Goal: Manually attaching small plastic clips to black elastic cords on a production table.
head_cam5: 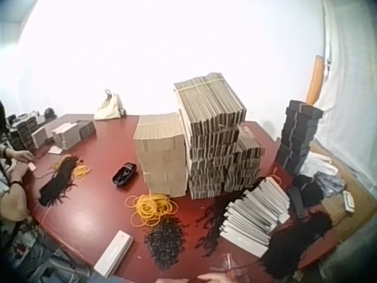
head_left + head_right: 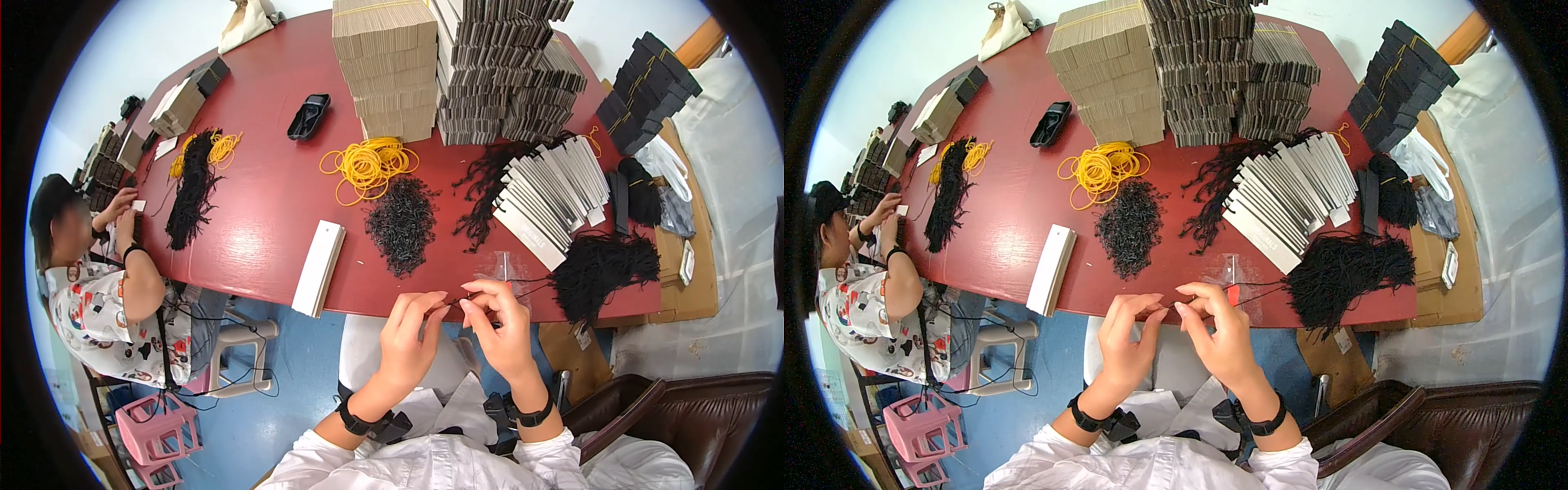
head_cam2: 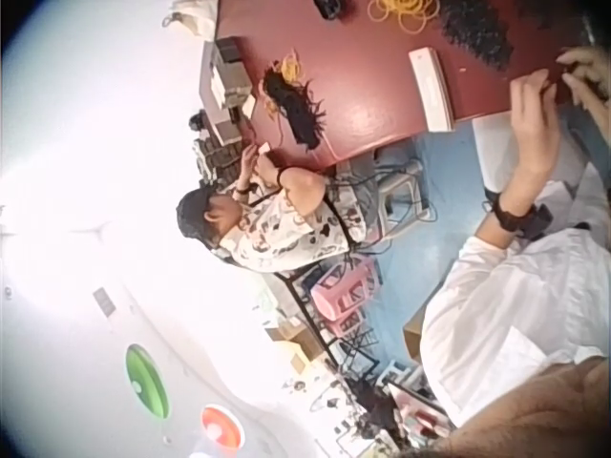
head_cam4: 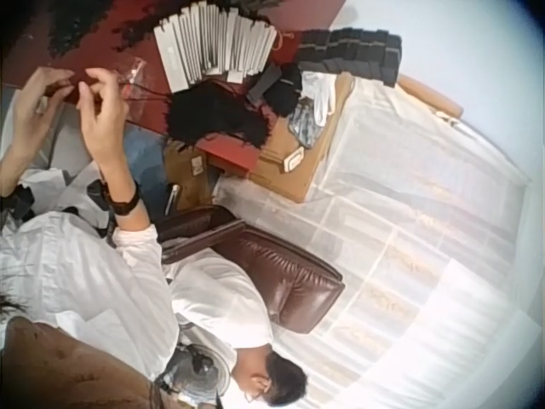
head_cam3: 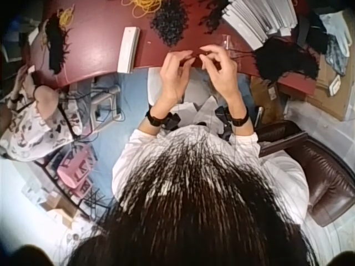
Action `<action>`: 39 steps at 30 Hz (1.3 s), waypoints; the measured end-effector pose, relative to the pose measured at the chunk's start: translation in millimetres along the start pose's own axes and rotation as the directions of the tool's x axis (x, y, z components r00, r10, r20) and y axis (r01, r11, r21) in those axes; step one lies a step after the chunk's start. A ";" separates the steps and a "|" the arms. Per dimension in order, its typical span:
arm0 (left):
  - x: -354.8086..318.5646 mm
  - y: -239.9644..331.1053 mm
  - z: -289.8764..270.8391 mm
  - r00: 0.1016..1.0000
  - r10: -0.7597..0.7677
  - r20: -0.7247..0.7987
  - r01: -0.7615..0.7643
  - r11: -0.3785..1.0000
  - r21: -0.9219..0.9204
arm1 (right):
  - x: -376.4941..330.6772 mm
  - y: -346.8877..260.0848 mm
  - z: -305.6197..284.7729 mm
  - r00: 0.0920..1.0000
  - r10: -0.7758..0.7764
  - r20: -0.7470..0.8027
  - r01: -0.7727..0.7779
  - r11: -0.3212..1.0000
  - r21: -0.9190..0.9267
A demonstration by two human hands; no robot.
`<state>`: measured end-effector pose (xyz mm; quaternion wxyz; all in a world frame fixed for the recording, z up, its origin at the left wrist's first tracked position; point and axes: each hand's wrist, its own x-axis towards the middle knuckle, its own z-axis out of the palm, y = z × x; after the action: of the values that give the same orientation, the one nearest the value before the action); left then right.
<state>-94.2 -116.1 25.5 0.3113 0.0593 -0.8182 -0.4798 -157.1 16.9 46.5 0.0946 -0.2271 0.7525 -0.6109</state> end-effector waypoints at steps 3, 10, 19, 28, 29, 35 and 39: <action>0.4 1.1 -0.5 1.000 -0.001 0.008 0.001 1.000 -0.001 | 1.6 0.8 0.3 1.000 -0.001 -0.005 0.001 1.000 -0.010; 0.0 3.1 -0.7 1.000 -0.010 0.022 0.010 1.000 -0.027 | 2.6 0.5 1.1 0.999 0.042 0.025 -0.042 0.999 0.001; -4.9 11.8 3.8 0.983 -0.186 -0.001 0.174 0.920 -0.351 | -0.8 5.6 -2.4 0.996 0.068 0.055 -0.076 0.983 0.168; -11.3 4.8 3.4 0.919 -0.318 0.235 0.393 0.667 -0.633 | -6.3 5.2 2.2 1.000 0.019 0.012 -0.020 0.984 0.176; -11.1 5.8 3.1 0.910 -0.336 0.241 0.407 0.619 -0.672 | -7.3 4.5 3.7 0.999 0.044 0.009 -0.044 0.973 0.228; 0.9 -0.4 -12.3 0.903 -0.424 0.066 0.362 0.672 -0.646 | -11.0 -19.7 -17.6 0.989 -0.063 0.133 0.055 0.996 0.066; 15.5 -23.6 -38.1 0.873 -0.472 -0.127 0.285 0.704 -0.650 | -17.9 -20.1 -43.0 0.911 -0.193 0.365 0.212 0.977 -0.012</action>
<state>-89.7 -163.3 26.3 0.3209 0.1919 -0.5335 -0.7586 -154.9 59.7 73.6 0.1618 -0.4149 0.7100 -0.5455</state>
